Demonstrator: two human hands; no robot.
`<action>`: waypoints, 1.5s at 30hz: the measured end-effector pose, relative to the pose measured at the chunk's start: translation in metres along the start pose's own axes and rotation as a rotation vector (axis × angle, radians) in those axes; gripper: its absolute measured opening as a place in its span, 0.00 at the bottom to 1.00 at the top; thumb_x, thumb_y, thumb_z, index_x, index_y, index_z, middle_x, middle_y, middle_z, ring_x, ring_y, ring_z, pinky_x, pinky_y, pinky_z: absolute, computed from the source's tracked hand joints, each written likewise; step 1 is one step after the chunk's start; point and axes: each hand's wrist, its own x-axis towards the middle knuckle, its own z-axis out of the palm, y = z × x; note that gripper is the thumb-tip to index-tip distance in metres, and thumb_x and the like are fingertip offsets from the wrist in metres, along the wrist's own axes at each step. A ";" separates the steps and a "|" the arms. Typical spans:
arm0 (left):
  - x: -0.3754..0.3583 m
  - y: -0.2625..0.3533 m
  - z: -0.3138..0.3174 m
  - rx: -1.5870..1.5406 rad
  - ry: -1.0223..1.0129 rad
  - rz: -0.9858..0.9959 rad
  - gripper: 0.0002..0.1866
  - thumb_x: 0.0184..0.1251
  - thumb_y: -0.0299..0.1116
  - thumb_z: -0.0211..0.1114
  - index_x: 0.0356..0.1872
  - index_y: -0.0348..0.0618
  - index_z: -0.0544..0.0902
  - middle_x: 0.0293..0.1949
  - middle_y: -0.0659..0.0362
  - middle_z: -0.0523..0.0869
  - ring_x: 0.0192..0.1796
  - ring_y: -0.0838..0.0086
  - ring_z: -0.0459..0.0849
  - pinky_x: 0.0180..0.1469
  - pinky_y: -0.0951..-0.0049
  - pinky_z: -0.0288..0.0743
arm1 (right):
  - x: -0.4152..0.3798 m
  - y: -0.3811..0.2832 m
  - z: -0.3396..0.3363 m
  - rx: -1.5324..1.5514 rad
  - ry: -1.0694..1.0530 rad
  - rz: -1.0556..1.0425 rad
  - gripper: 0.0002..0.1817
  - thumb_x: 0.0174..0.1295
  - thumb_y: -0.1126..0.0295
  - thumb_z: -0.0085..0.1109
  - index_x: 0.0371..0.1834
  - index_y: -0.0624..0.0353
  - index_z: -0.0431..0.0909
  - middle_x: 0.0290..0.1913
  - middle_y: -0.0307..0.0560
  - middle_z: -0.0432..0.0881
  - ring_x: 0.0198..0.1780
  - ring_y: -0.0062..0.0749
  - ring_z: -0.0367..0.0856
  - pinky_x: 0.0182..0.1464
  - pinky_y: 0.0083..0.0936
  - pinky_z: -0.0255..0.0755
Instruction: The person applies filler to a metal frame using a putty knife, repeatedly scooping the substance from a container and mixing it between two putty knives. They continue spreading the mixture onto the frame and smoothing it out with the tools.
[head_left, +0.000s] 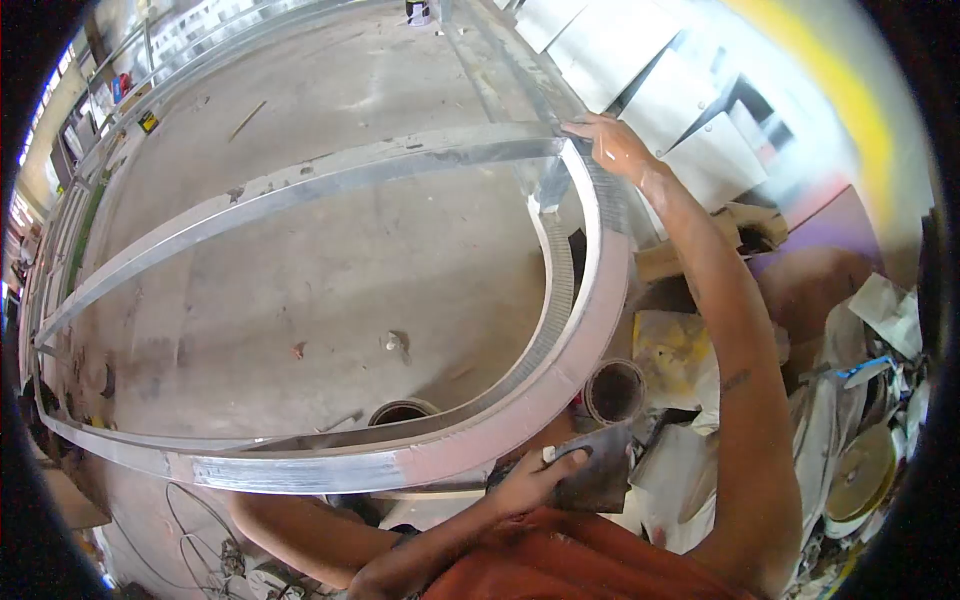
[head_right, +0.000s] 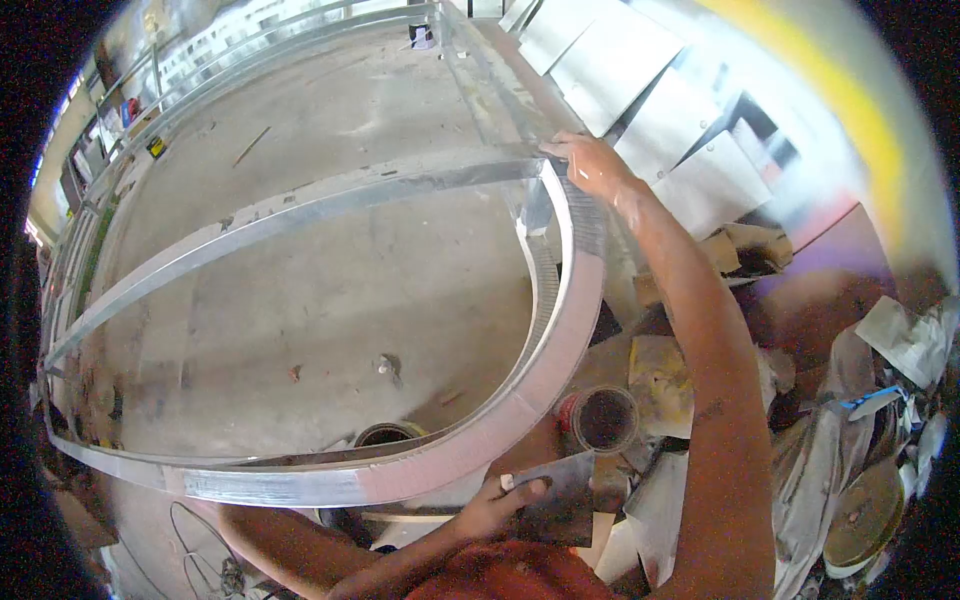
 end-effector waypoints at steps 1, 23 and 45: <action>0.001 0.001 0.001 0.004 -0.005 0.000 0.22 0.75 0.46 0.55 0.58 0.38 0.78 0.45 0.65 0.82 0.48 0.81 0.76 0.55 0.76 0.70 | -0.005 -0.001 0.000 0.025 0.021 0.010 0.31 0.53 0.84 0.43 0.60 0.47 0.78 0.64 0.54 0.73 0.61 0.50 0.74 0.64 0.37 0.68; 0.011 -0.009 -0.016 0.082 0.064 0.049 0.22 0.74 0.47 0.57 0.50 0.36 0.80 0.39 0.65 0.81 0.42 0.79 0.76 0.49 0.75 0.71 | 0.015 -0.008 -0.006 0.018 0.027 0.052 0.30 0.55 0.84 0.43 0.60 0.46 0.78 0.62 0.53 0.75 0.60 0.49 0.74 0.63 0.35 0.69; -0.038 0.103 0.059 -0.718 0.076 0.371 0.28 0.68 0.49 0.58 0.62 0.42 0.67 0.53 0.53 0.78 0.55 0.63 0.80 0.59 0.57 0.74 | -0.190 -0.206 -0.158 0.643 0.460 0.276 0.19 0.63 0.69 0.53 0.55 0.65 0.78 0.55 0.56 0.80 0.60 0.43 0.76 0.64 0.33 0.65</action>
